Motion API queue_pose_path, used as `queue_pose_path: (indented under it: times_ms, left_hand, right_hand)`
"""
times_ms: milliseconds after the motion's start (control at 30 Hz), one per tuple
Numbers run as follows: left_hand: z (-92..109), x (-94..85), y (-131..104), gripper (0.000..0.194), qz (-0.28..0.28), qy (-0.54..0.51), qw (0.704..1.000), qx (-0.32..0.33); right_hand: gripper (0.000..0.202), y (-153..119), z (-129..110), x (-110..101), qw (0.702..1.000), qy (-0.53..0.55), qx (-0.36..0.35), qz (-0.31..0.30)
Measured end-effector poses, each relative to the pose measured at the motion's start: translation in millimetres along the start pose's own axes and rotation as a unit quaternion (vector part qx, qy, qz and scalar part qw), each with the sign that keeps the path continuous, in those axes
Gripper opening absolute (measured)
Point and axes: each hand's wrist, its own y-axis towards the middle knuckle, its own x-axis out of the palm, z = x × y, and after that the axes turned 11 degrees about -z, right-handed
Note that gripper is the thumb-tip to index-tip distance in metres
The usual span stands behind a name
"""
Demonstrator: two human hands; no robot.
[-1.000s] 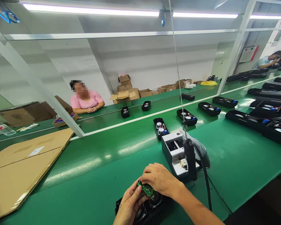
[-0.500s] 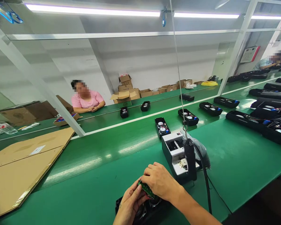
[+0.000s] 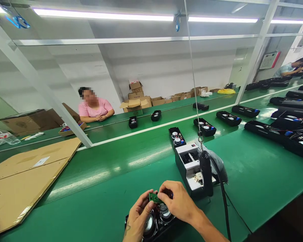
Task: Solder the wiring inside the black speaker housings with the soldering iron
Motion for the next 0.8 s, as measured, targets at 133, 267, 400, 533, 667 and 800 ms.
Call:
queue_pose_path:
  times_ms: [133, 267, 400, 533, 667, 800]
  left_hand:
    - [3, 8.4, -7, 0.048, 0.082, 0.217, 0.972, 0.047]
    - [-2, 11.1, -12, 0.035, 0.118, 0.276, 0.949, 0.101]
    - [-13, 11.2, -12, 0.029, 0.118, 0.265, 0.944, 0.16]
    - [-19, 8.9, -11, 0.026, 0.094, 0.288, 0.935, 0.184]
    - [-19, 6.9, -11, 0.025, 0.082, 0.33, 0.921, 0.192]
    - [-21, 9.6, -12, 0.025, 0.083, 0.346, 0.909, 0.218]
  right_hand:
    - [0.028, -14, -3, 13, 0.996, 0.089, 0.03, 0.013]
    - [0.031, -22, 0, 26, 0.995, 0.081, 0.026, 0.044]
    - [0.031, -24, 1, 30, 0.998, 0.018, -0.004, 0.059]
    - [0.028, -23, 0, 31, 0.997, -0.032, -0.02, 0.072]
    - [0.026, -22, 2, 31, 0.996, -0.047, -0.022, 0.071]
    - [0.023, -23, 4, 32, 0.995, -0.064, -0.023, 0.079]
